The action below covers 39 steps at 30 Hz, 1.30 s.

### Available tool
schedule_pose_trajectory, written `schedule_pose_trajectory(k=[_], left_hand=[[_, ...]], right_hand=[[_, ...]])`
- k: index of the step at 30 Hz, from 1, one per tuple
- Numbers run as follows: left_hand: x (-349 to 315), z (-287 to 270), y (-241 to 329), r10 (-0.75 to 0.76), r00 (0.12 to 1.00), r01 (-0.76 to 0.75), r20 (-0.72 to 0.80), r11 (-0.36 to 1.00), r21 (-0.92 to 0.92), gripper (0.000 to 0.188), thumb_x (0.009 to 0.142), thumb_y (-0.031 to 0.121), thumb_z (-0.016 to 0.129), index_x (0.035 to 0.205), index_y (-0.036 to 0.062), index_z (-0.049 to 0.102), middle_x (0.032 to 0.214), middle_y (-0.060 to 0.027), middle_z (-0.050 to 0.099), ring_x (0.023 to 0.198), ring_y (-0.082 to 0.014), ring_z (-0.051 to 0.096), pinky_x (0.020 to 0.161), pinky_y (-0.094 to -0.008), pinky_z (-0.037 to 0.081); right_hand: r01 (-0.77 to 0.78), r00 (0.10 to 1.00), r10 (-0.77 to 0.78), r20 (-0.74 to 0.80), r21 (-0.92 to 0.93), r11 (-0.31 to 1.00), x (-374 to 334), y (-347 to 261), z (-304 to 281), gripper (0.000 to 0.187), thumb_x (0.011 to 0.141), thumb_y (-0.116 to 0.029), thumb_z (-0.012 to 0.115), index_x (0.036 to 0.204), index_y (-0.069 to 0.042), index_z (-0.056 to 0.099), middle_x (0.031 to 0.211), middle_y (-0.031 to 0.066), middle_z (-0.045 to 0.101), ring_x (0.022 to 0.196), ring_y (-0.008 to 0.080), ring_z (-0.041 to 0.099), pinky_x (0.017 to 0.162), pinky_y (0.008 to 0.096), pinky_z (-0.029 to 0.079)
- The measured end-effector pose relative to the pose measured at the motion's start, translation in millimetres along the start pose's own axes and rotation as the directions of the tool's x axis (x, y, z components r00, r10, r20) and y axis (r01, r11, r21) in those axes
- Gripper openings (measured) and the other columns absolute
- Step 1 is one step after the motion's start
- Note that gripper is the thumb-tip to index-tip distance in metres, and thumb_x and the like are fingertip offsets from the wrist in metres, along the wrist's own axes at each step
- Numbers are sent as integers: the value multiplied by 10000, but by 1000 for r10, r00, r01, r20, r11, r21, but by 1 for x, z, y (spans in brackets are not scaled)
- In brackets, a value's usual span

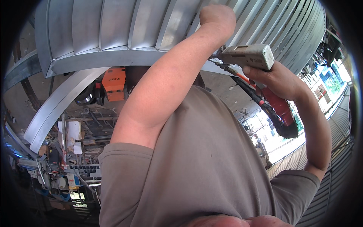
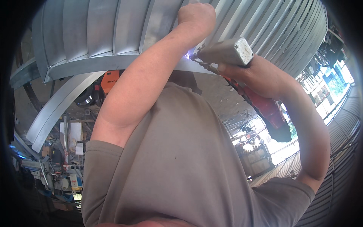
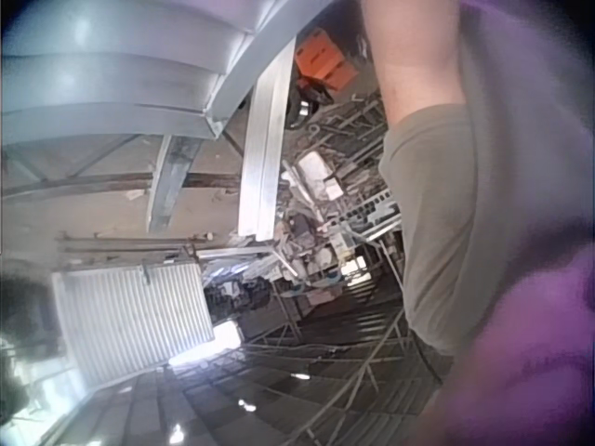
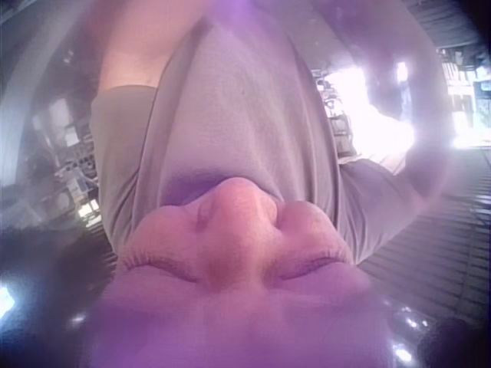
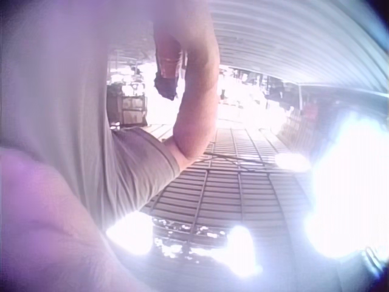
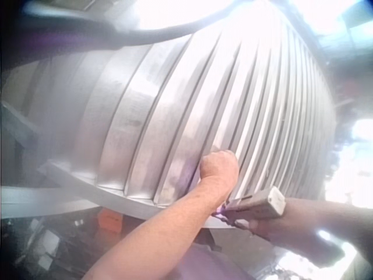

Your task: The person welds seams on a large curved metal duct using a handheld welding torch. They repeatedly position the torch along the seam, apply welds, and adjust the duct with their other hand to maintain alignment.

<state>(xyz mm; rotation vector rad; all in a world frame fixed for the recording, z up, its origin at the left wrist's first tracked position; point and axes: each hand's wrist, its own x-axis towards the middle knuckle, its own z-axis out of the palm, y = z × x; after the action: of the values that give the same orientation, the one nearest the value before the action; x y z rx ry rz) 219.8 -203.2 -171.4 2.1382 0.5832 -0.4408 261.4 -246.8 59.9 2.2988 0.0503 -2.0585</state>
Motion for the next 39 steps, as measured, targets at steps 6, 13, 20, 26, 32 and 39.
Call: schedule_pose_trajectory(k=[6, 13, 20, 26, 32, 39], left_hand=[[1, 1, -1, -4, 1000, 4, 1, 1000, -7, 209, 935, 160, 596, 943, 105, 798, 958, -145, 791, 912, -275, 787, 748, -405, 626], [2, 3, 1, -5, 1000, 5, 6, 1000, -7, 213, 941, 157, 589, 972, 95, 791, 971, -145, 790, 916, -278, 786, 739, -409, 627], [7, -17, -9, 111, 971, -86, 211, 989, -121, 244, 923, 183, 596, 994, 35, 776, 1010, -224, 763, 1004, -362, 751, 844, -466, 607], [-12, -58, -32, 49, 999, -51, -15, 907, -419, 343, 929, 276, 606, 1039, -17, 746, 1025, -267, 736, 1004, -430, 713, 905, -483, 569], [-44, -87, -44, -40, 991, -55, -127, 744, -666, 361, 918, 290, 682, 1113, -10, 731, 995, -221, 749, 948, -345, 735, 864, -425, 569], [-43, -44, -8, 51, 995, -97, -89, 756, -648, 407, 944, 280, 688, 1237, -2, 700, 1081, -181, 756, 1004, -283, 733, 910, -374, 554]], right_hand=[[-46, 998, 46, 52, 0, 999, 8, 15, -6, 507, 1020, -446, 662, 1265, -2, 644, 882, 53, 661, 715, 136, 650, 656, 299, 568], [-87, 996, 89, 30, -43, 995, 1, 22, -12, 507, 1014, -400, 679, 1328, -6, 621, 977, 81, 686, 829, 152, 665, 741, 307, 567], [6, 999, -7, -43, -8, 1000, -28, -2, -9, 501, 1010, -358, 693, 1379, -31, 601, 1071, 49, 685, 943, 131, 629, 841, 301, 527], [-55, 998, 53, 23, 96, 994, -1, 9, -7, 455, 1009, -347, 696, 1339, -43, 613, 992, 19, 655, 834, 117, 606, 749, 304, 524], [90, 995, -81, -66, 150, 985, -19, 44, -5, 408, 995, -309, 716, 1285, -38, 619, 971, 26, 659, 817, 118, 616, 719, 298, 525], [208, 933, -74, -351, 361, 909, -45, 143, 0, 385, 1022, -293, 644, 1252, 14, 619, 1045, 97, 699, 810, 145, 659, 702, 302, 544]])
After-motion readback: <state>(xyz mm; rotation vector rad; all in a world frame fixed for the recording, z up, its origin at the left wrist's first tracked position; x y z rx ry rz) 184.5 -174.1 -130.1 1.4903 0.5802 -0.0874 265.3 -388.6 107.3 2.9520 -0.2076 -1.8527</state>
